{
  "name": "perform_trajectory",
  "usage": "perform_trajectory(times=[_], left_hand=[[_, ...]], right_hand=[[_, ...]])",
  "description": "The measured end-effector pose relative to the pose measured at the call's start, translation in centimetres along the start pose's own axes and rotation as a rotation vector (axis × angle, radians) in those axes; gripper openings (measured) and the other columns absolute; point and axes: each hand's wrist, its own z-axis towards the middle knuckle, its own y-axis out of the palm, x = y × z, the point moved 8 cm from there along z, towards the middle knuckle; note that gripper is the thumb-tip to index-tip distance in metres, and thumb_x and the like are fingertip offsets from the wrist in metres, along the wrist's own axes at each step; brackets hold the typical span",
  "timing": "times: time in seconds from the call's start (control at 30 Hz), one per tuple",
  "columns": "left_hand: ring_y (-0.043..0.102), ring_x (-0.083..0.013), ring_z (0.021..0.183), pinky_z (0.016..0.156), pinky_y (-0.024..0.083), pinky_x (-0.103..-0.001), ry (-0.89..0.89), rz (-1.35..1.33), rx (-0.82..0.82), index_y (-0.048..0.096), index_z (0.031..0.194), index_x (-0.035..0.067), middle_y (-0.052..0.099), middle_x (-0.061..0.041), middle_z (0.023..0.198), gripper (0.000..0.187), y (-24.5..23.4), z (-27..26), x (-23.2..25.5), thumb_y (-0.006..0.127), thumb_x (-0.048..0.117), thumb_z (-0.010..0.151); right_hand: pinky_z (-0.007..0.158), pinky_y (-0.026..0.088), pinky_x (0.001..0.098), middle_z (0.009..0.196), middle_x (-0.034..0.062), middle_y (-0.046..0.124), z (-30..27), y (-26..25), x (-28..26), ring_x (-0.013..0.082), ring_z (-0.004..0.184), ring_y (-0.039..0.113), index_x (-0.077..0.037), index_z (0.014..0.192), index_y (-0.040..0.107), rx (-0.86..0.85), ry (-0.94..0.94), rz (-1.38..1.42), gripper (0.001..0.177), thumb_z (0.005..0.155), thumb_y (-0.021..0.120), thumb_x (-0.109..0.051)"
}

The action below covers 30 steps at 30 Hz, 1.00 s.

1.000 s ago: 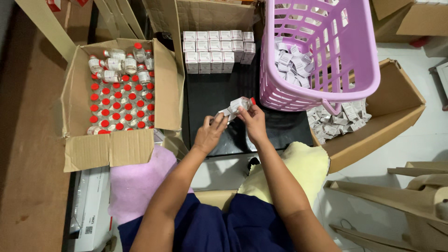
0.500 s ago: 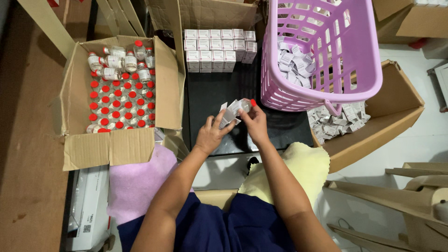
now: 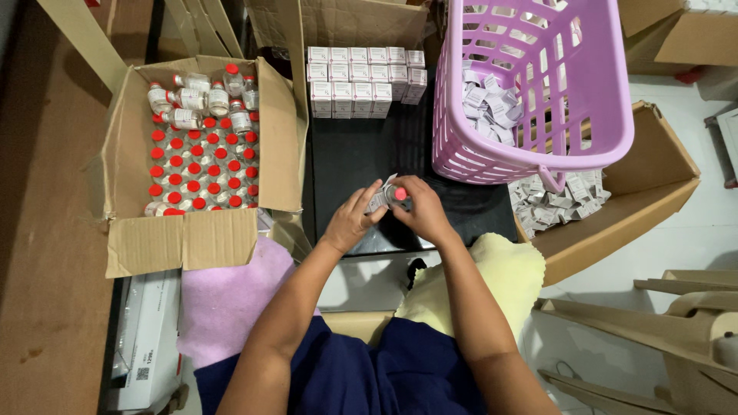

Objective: The person sits on the floor and repeatedly picks small bottles with red caps from a cardboard box, places them into small white boxes, and stacks the closed boxes on the table. The person also handles white paper inserts, placing them into a pink basket.

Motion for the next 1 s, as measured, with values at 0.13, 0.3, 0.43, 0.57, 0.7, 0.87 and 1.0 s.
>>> perform_trajectory(times=[0.13, 0.3, 0.43, 0.57, 0.7, 0.87, 1.0], left_hand=[[0.059, -0.0392, 0.123, 0.083, 0.060, -0.042, -0.162, -0.160, -0.016, 0.040, 0.134, 0.022, 0.052, -0.014, 0.148, 0.054, 0.6, -0.5, -1.1, 0.069, 0.001, 0.093], [0.053, -0.0413, 0.128, 0.101, 0.054, -0.047, -0.273, -0.330, -0.042, 0.036, 0.143, 0.011, 0.055, -0.016, 0.140, 0.075, 1.6, -0.9, -1.9, 0.075, -0.004, 0.081], [0.052, -0.0419, 0.130, 0.108, 0.048, -0.047, -0.333, -0.416, -0.028, 0.034, 0.145, 0.006, 0.054, -0.019, 0.140, 0.077, 2.1, -1.4, -2.3, 0.073, -0.007, 0.079], [0.053, -0.0426, 0.129, 0.108, 0.048, -0.047, -0.358, -0.395, -0.022, 0.035, 0.145, 0.006, 0.055, -0.020, 0.139, 0.075, 1.9, -1.6, -2.8, 0.073, -0.008, 0.081], [0.054, -0.0435, 0.127, 0.105, 0.048, -0.047, -0.394, -0.402, -0.038, 0.036, 0.144, 0.006, 0.055, -0.020, 0.137, 0.075, 2.2, -1.7, -3.0, 0.075, -0.005, 0.082], [0.054, -0.0437, 0.127, 0.106, 0.048, -0.048, -0.391, -0.375, -0.027, 0.037, 0.140, 0.006, 0.054, -0.021, 0.140, 0.071, 2.2, -1.7, -3.1, 0.075, -0.005, 0.081], [0.054, -0.0436, 0.127, 0.105, 0.048, -0.047, -0.404, -0.369, -0.041, 0.039, 0.137, 0.006, 0.054, -0.021, 0.140, 0.066, 2.3, -1.5, -3.1, 0.075, -0.004, 0.082]], right_hand=[[0.096, 0.054, 0.0386, 0.121, 0.0119, 0.068, 0.0, -0.2, 0.7, 0.0316, 0.111, 0.068, -0.003, 0.123, 0.065, -0.104, 0.112, 0.208, 0.050, 0.074, 0.077, -0.002], [0.094, 0.054, 0.0410, 0.122, 0.0132, 0.060, 0.3, 0.2, -0.7, 0.0329, 0.114, 0.061, -0.005, 0.119, 0.067, -0.139, 0.097, 0.217, 0.049, 0.072, 0.080, 0.001], [0.096, 0.050, 0.0433, 0.119, 0.0125, 0.063, 0.6, 0.9, -2.1, 0.0344, 0.111, 0.059, -0.004, 0.121, 0.067, -0.170, -0.007, 0.010, 0.050, 0.073, 0.081, 0.000], [0.098, 0.053, 0.0381, 0.114, 0.0079, 0.064, 0.6, 1.5, -1.0, 0.0286, 0.108, 0.065, -0.006, 0.124, 0.060, -0.217, 0.165, 0.170, 0.041, 0.086, 0.074, -0.006], [0.094, 0.050, 0.0414, 0.116, 0.0092, 0.064, 0.8, 1.1, -2.6, 0.0331, 0.109, 0.059, -0.005, 0.113, 0.068, -0.097, -0.020, -0.106, 0.029, 0.085, 0.074, -0.004], [0.090, 0.049, 0.0424, 0.115, 0.0114, 0.061, 1.1, 1.4, -2.4, 0.0337, 0.103, 0.057, -0.004, 0.107, 0.071, -0.086, 0.030, -0.179, 0.027, 0.080, 0.076, -0.004], [0.092, 0.049, 0.0421, 0.120, 0.0114, 0.060, 1.0, 1.7, -1.7, 0.0329, 0.107, 0.056, -0.005, 0.112, 0.071, -0.090, 0.050, -0.161, 0.030, 0.083, 0.075, -0.006]])
